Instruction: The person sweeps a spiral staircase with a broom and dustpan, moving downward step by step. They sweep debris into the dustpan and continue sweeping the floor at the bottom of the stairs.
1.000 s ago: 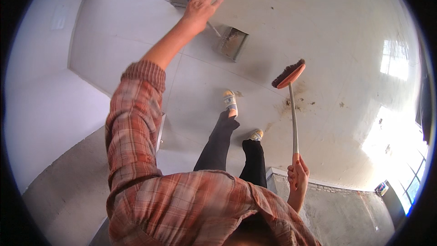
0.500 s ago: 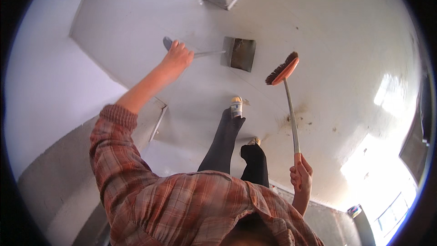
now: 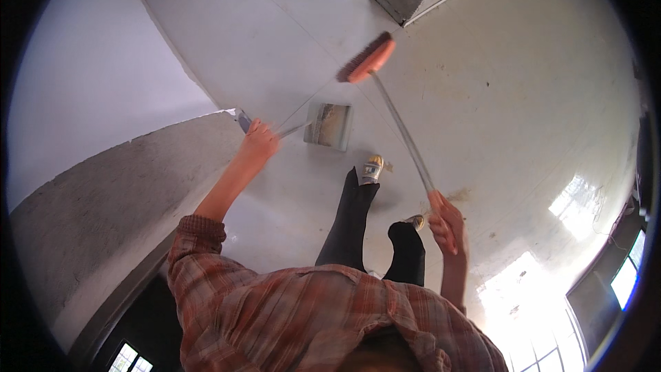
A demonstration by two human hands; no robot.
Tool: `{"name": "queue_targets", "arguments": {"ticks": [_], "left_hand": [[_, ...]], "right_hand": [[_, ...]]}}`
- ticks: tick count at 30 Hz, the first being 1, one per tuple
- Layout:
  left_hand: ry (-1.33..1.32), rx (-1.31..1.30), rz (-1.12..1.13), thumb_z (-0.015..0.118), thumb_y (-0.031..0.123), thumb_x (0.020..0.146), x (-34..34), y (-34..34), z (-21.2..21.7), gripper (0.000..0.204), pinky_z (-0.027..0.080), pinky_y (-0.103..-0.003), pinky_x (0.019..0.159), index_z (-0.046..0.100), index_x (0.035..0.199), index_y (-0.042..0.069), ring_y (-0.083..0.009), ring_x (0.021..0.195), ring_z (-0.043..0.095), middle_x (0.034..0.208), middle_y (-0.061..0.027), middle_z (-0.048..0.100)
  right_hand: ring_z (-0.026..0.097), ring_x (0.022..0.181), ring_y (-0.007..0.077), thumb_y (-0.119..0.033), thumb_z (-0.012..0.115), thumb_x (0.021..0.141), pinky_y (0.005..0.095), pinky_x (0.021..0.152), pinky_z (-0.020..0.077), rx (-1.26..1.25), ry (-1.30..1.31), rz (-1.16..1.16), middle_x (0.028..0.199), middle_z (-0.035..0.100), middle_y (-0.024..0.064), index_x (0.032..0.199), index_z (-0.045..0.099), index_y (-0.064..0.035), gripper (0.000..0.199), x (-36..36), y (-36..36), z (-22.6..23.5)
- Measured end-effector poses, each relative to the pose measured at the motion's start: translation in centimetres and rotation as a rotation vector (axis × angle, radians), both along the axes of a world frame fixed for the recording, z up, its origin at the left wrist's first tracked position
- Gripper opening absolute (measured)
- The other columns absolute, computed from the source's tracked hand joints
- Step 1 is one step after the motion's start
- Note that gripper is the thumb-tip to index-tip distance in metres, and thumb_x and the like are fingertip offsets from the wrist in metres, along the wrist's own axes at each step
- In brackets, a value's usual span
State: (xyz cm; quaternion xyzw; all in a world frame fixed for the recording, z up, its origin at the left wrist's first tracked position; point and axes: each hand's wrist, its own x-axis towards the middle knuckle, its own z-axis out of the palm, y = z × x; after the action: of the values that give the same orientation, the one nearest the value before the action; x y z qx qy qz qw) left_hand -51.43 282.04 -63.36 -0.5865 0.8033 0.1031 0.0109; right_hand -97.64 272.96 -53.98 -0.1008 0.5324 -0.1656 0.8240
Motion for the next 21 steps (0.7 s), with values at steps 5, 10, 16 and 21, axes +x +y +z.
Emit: {"name": "queue_targets", "arguments": {"ticks": [5, 10, 16, 21], "left_hand": [[-0.162, 0.195, 0.126, 0.067, 0.006, 0.056, -1.0, 0.2, 4.5, 0.053, 0.021, -0.049, 0.103, 0.054, 0.107, -0.001, -0.0339, 0.109, 0.044, 0.107, -0.0186, 0.054], [0.283, 0.098, 0.501, 0.071, 0.021, 0.062, -6.0, -6.0, 4.2, 0.067, 0.009, -0.056, 0.104, 0.047, 0.123, 0.008, -0.0416, 0.126, 0.025, 0.131, -0.0228, 0.037], [-0.013, -0.414, 1.135, 0.066, 0.026, 0.071, -5.1, -4.9, 1.2, 0.06, 0.004, -0.06, 0.102, 0.047, 0.125, 0.011, -0.0412, 0.127, 0.024, 0.133, -0.0222, 0.035], [0.299, -0.143, 1.261, 0.061, 0.017, 0.077, -5.0, 0.6, -3.2, 0.047, 0.013, -0.059, 0.102, 0.049, 0.12, 0.002, -0.0372, 0.124, 0.032, 0.13, -0.0226, 0.038]], "right_hand": [[0.037, 0.049, 0.0004, -0.019, 0.047, 0.088, 0.0099, 0.033, 0.0278, 0.054, -0.215, 0.033, 0.074, 0.046, 0.0036, 0.123, 0.041, -0.0055, 0.038, 11.6, -4.8, -8.6], [0.038, 0.049, 0.0025, -0.018, 0.054, 0.085, 0.011, 0.034, 0.0287, 0.122, -0.207, -0.019, 0.074, 0.046, 0.0045, 0.113, 0.047, -0.0034, 0.032, 21.4, -8.4, -16.4], [0.034, 0.043, 0.005, -0.014, 0.037, 0.093, 0.0132, 0.028, 0.0287, 0.439, -0.516, -0.42, 0.065, 0.039, 0.0041, 0.124, 0.038, -0.0003, 0.033, 19.4, -8.4, -21.6], [0.035, 0.043, 0.0071, -0.022, 0.032, 0.096, 0.0143, 0.028, 0.0293, 0.346, -0.379, -0.527, 0.067, 0.04, 0.0061, 0.137, 0.024, -0.0087, 0.044, 4.6, -0.1, -18.2]]}}
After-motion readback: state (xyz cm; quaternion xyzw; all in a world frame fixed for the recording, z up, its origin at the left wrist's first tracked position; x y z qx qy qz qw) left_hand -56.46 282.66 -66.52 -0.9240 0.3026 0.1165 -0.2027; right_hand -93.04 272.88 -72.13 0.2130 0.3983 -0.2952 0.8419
